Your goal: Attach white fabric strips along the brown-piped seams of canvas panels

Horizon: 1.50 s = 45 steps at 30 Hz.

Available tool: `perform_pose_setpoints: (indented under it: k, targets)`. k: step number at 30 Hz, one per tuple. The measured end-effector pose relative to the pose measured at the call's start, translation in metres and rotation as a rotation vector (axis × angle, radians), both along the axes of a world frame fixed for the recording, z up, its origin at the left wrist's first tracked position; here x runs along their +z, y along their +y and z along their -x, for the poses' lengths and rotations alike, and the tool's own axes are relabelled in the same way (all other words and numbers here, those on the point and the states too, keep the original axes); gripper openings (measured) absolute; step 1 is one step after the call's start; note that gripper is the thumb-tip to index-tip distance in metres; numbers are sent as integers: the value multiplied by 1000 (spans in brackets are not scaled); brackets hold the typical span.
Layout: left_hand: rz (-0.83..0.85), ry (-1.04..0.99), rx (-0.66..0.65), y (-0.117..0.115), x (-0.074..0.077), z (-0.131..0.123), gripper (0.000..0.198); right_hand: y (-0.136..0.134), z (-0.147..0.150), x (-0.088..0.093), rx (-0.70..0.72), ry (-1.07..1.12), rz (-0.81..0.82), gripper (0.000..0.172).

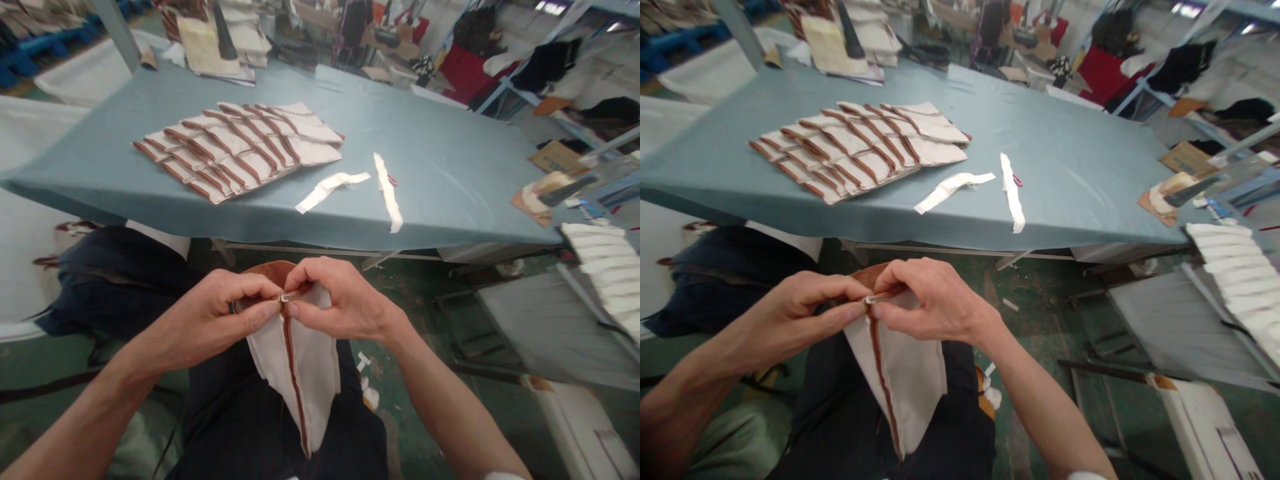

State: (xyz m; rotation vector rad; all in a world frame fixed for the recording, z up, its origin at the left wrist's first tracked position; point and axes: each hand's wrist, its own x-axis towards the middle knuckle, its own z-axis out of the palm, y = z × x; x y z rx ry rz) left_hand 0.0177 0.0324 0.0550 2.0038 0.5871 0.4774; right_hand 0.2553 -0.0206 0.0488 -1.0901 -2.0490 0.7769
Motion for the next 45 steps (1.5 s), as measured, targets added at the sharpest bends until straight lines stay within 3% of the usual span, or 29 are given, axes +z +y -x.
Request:
perform_pose_setpoints:
  k: [5, 9, 14, 17, 21, 24, 26, 39, 45]
  targets:
    - [-135, 15, 81, -10, 4, -3, 25, -6, 5, 8, -67, -112, -177, 6]
    - [-275, 42, 151, -19, 9, -8, 25, -11, 8, 16, -84, -260, -246, 11]
    - [-370, 65, 227, -28, 11, -12, 31, -15, 10, 18, -132, -260, -184, 13]
    - [-282, 65, 290, -30, 10, -16, 32, -13, 16, 14, -183, -109, -12, 7]
    - [9, 27, 311, -26, 3, -17, 30, -10, 23, 6, -259, -9, 164, 9]
    - [186, -4, 282, -21, -1, -15, 30, -9, 20, -1, -214, 68, 193, 11]
    - [206, 10, 262, -20, -1, -14, 29, -9, 14, -3, -145, 106, 152, 13]
    - [-461, 125, 212, -25, 10, -16, 27, -15, 5, 7, -136, -250, -182, 18]
    - [-511, 121, 206, -27, 16, -18, 27, -19, 11, 10, -202, -287, -268, 19]
